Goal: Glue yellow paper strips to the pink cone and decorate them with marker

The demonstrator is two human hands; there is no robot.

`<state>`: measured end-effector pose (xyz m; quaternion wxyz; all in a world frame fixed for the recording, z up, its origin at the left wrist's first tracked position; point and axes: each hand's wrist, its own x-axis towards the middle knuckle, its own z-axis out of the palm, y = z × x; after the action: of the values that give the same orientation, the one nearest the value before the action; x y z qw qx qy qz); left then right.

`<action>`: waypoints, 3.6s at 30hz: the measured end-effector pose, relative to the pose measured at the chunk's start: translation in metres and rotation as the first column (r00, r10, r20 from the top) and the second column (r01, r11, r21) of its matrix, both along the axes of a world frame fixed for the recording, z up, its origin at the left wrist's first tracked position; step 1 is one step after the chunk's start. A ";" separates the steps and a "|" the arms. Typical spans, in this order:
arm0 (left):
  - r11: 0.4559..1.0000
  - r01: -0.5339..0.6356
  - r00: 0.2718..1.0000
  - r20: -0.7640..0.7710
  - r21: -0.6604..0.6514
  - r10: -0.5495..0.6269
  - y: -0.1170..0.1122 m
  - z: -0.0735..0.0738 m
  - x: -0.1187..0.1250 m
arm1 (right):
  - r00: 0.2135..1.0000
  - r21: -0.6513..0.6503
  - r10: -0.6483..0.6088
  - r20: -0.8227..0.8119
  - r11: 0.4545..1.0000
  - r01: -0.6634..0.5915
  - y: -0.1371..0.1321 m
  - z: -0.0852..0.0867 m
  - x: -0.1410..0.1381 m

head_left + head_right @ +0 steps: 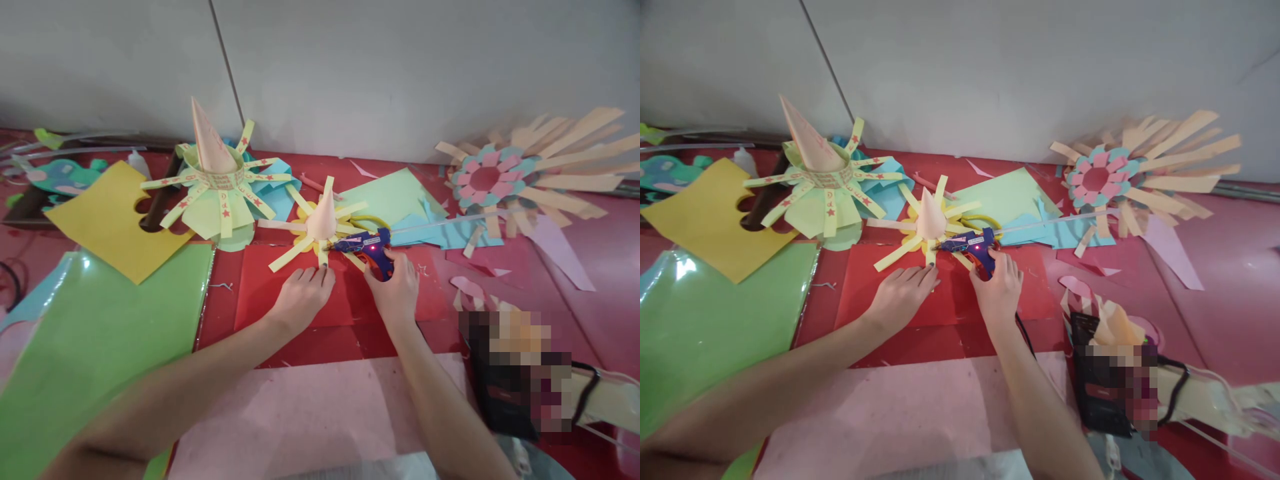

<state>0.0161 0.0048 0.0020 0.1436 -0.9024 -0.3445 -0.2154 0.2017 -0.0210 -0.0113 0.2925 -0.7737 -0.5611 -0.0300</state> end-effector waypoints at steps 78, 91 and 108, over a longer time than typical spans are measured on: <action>0.972 -0.148 0.989 -0.030 -0.180 0.145 -0.003 -0.006 0.006 | 0.894 0.050 0.435 -0.103 0.900 -0.432 0.001 0.004 -0.022; 0.904 -0.191 0.974 -0.185 -0.381 0.128 -0.004 -0.002 0.007 | 0.890 0.047 0.445 -0.101 0.896 -0.442 0.001 0.000 -0.021; 0.878 -0.200 0.963 0.078 -0.434 0.258 0.018 0.000 -0.002 | 0.894 0.038 0.430 -0.125 0.903 -0.429 0.001 0.003 -0.022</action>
<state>0.0144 0.0228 0.0019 -0.0539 -0.8483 -0.4961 -0.1771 0.1800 -0.0204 -0.0080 0.3316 -0.6298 -0.6975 0.0831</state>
